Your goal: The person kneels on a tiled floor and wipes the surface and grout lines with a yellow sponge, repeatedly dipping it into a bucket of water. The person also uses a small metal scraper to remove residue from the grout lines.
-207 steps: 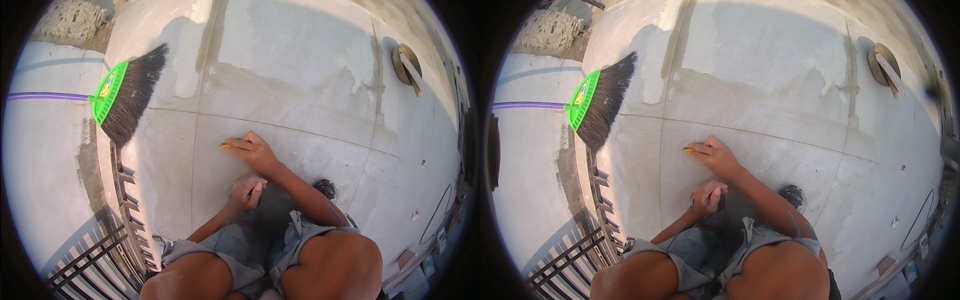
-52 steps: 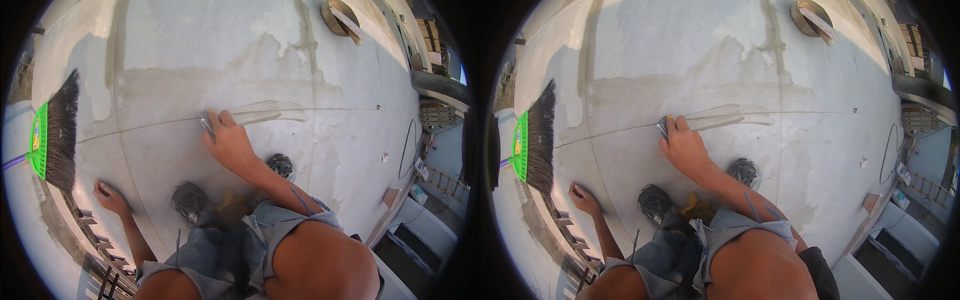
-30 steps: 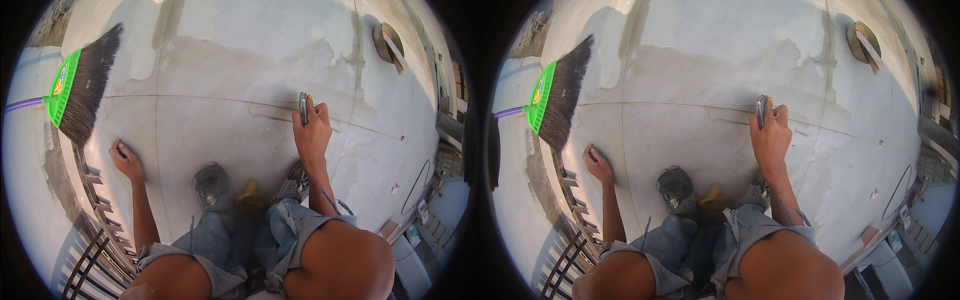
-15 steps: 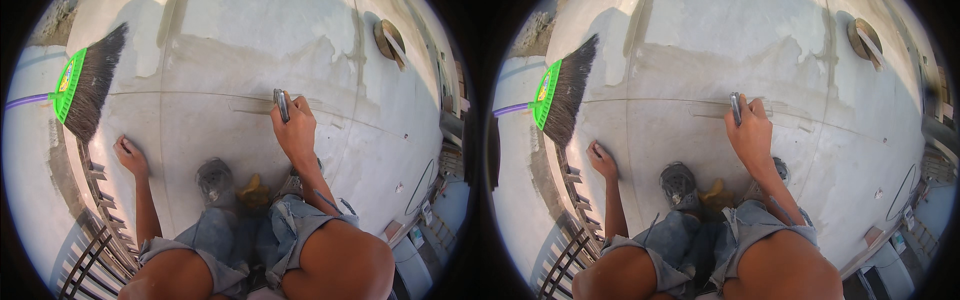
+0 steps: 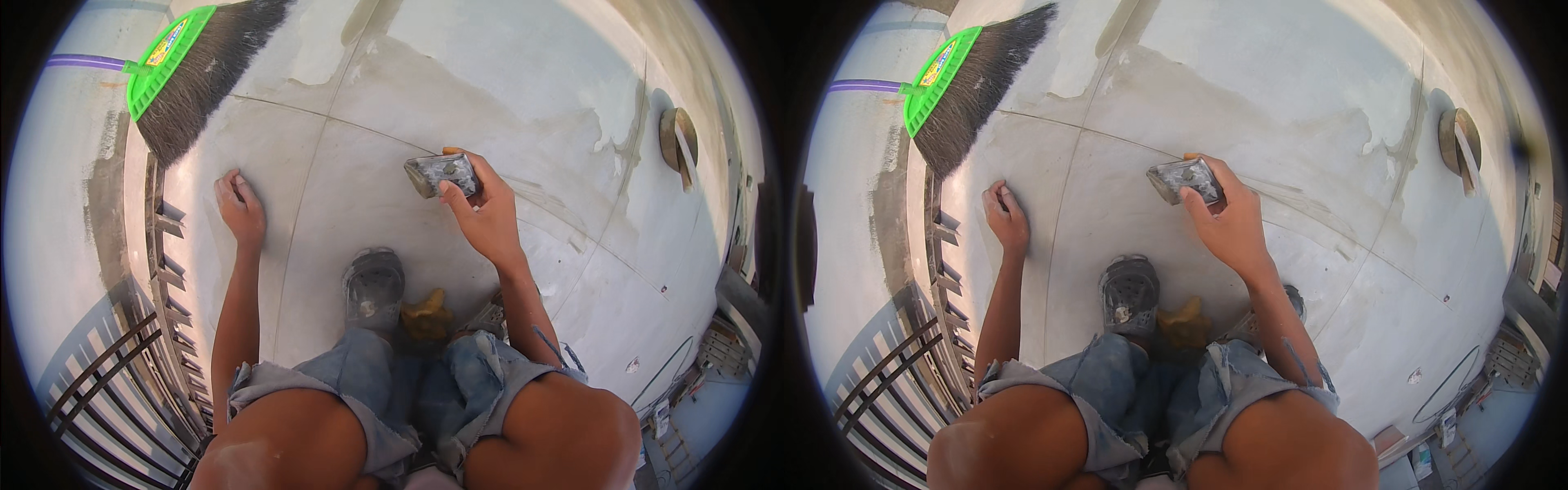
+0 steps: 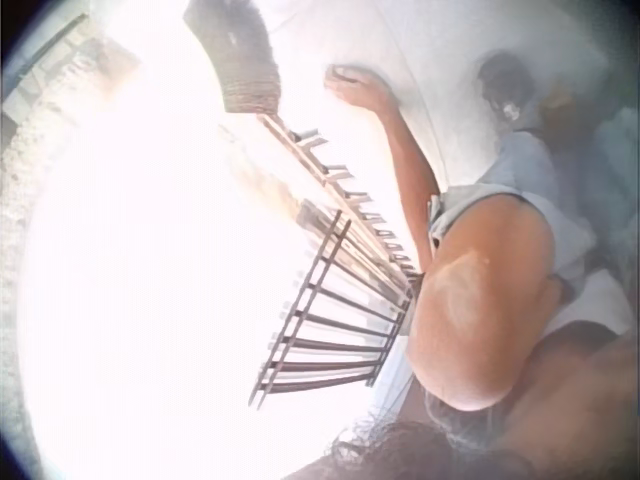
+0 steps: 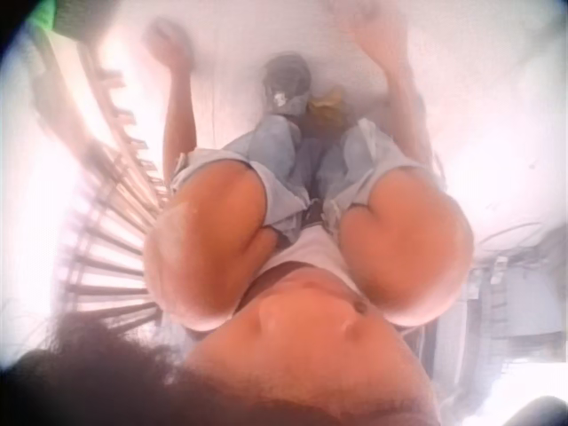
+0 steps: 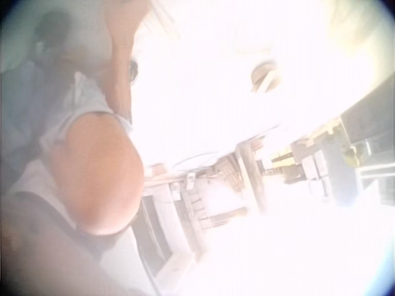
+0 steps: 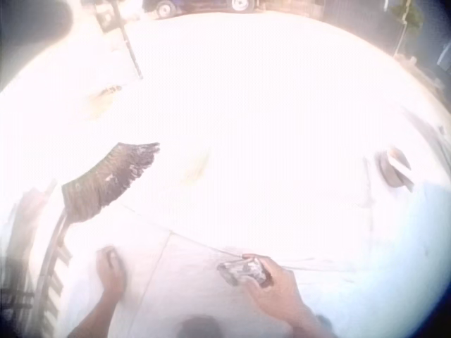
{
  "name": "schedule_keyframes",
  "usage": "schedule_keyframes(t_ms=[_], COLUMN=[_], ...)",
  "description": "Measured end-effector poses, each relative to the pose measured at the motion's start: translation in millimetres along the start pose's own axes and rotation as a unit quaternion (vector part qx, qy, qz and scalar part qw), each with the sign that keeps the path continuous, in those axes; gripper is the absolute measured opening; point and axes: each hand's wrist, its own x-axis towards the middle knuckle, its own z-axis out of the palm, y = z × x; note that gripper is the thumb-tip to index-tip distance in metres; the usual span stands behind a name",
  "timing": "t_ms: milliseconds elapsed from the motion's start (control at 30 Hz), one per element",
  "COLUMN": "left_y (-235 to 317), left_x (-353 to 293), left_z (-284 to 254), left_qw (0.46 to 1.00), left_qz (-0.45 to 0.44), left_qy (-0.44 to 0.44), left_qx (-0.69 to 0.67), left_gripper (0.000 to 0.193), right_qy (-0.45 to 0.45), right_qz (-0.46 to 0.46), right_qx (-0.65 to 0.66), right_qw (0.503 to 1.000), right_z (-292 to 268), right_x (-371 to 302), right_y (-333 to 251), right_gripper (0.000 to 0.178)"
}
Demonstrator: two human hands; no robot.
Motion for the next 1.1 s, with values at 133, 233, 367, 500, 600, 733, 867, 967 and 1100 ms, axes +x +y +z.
schedule_keyframes(t_ms=[133,233,367,500,600,733,867,967,1100], left_y=[2,4,0,2,4,-4,-1,0,0], left_x=[0,-2,-1,0,1,-5,-3,0,1], left_z=[-1,-4,-1,1,2,-4,-3,-4,1], left_qw=[1.0,1.0,1.0,1.0,1.0,1.0,1.0,0.999,1.0], left_qz=[-0.004,-0.014,-0.001,-0.01,0.013,-0.003,0.0,0.015,0.011], left_qy=[-0.001,-0.009,-0.002,-0.01,-0.011,-0.016,-0.006,-0.003,-0.007], left_qx=[-0.009,-0.003,0.009,-0.018,-0.001,0.001,0.016,0.037,-0.003], left_gripper=[0.024,0.024,0.022,0.021,0.024,0.025,0.025,0.024,0.023], right_qy=[-0.084,-0.13,-0.17,-0.185,-0.218,-0.267,-0.288,-0.255,-0.248], right_qz=[0.158,0.155,-0.103,-0.38,-0.47,-0.416,-0.364,-0.406,-0.448], right_qx=[0.181,0.165,-0.051,-0.355,-0.412,-0.517,-0.596,-0.546,-0.502], right_qw=[0.967,0.965,0.979,0.834,0.749,0.699,0.656,0.687,0.698], right_z=[-33,-40,-41,-19,-25,-88,-110,-65,8], right_x=[19,26,48,82,99,88,86,92,104], right_y=[-5,-9,3,7,21,22,-18,-41,-39], right_gripper=[0.035,0.036,0.039,0.044,0.044,0.041,0.034,0.03,0.038])
